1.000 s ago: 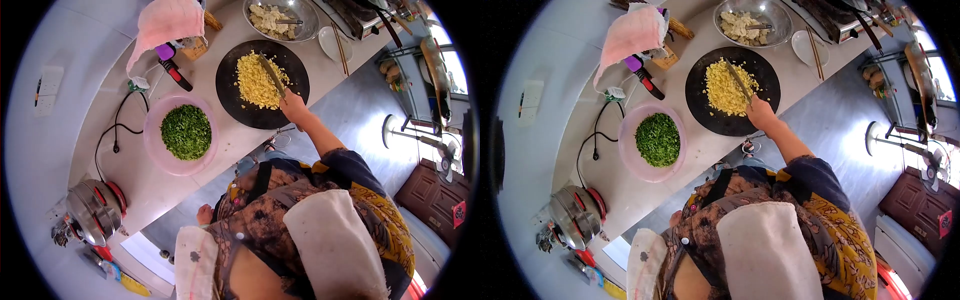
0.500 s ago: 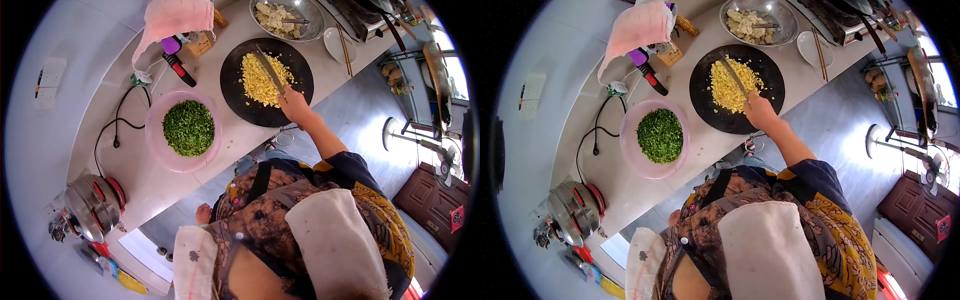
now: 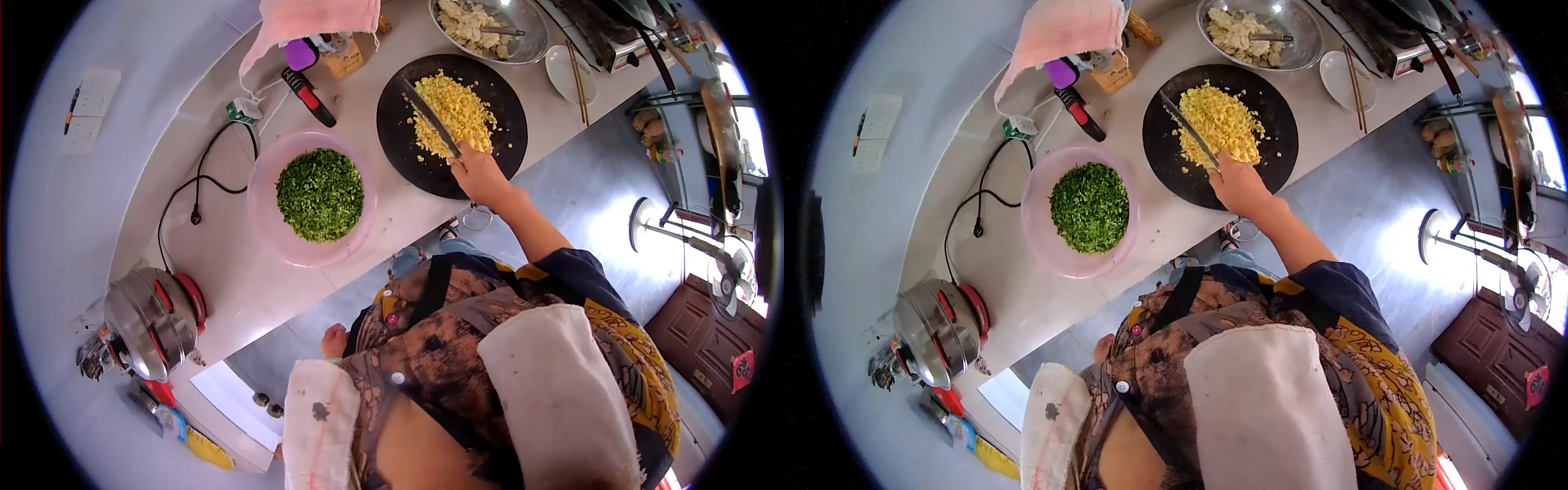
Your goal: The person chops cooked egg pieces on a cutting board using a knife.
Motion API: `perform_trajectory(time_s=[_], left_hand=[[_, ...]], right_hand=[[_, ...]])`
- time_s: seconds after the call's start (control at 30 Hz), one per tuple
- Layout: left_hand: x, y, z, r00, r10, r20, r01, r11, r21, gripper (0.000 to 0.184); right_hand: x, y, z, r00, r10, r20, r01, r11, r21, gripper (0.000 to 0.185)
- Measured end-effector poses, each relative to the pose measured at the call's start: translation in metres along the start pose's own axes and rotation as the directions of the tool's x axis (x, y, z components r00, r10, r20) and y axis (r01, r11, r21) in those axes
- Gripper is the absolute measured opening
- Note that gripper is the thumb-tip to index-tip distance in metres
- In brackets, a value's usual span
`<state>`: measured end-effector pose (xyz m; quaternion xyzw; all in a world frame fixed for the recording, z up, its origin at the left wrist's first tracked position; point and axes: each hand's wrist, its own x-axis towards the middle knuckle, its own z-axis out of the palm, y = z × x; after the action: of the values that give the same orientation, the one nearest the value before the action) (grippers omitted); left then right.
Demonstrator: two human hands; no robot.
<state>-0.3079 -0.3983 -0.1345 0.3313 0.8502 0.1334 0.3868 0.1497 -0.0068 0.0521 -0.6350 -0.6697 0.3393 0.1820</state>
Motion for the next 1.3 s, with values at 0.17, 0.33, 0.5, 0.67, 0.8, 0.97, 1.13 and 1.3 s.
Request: perform_trajectory(time_s=[0.17,0.33,0.5,0.67,0.8,0.97,1.13,1.3], left_hand=[[-0.025,0.074,-0.029,0.985,-0.086,0.152,0.159,0.799,-0.579,0.022],[-0.01,0.058,-0.034,0.964,-0.128,0.233,0.2,0.927,-0.316,0.02],[0.022,-0.015,-0.014,0.953,-0.132,0.271,0.229,0.902,-0.365,0.02],[0.026,-0.018,-0.007,0.969,-0.17,0.178,0.233,0.869,-0.437,0.021],[0.027,-0.021,-0.008,0.961,-0.197,0.194,0.271,0.812,-0.516,0.021],[0.026,-0.018,-0.015,0.965,-0.156,0.212,0.219,0.922,-0.319,0.023],[0.032,-0.018,-0.027,0.943,-0.116,0.313,0.236,0.894,-0.38,0.024],[0.025,0.018,-0.032,0.956,-0.143,0.256,0.186,0.971,-0.152,0.023]], right_hand=[[-0.006,-0.003,0.033,0.998,0.066,0.023,-0.068,0.992,0.105,0.03],[-0.007,-0.01,0.042,0.991,0.112,0.075,-0.123,0.979,0.162,0.029],[-0.001,0.008,0.05,0.992,0.124,0.03,-0.126,0.989,0.075,0.029],[0.011,0.018,0.022,0.997,0.076,-0.019,-0.076,0.997,-0.005,0.029],[0.011,0.011,-0.001,0.993,0.114,-0.006,-0.114,0.99,-0.086,0.028],[0.008,0.002,-0.022,0.987,0.143,-0.074,-0.149,0.986,-0.082,0.029],[0.019,0.04,0.009,0.982,0.177,-0.072,-0.183,0.98,-0.079,0.028],[0.01,0.029,-0.011,0.984,0.152,-0.095,-0.155,0.988,-0.018,0.027]])
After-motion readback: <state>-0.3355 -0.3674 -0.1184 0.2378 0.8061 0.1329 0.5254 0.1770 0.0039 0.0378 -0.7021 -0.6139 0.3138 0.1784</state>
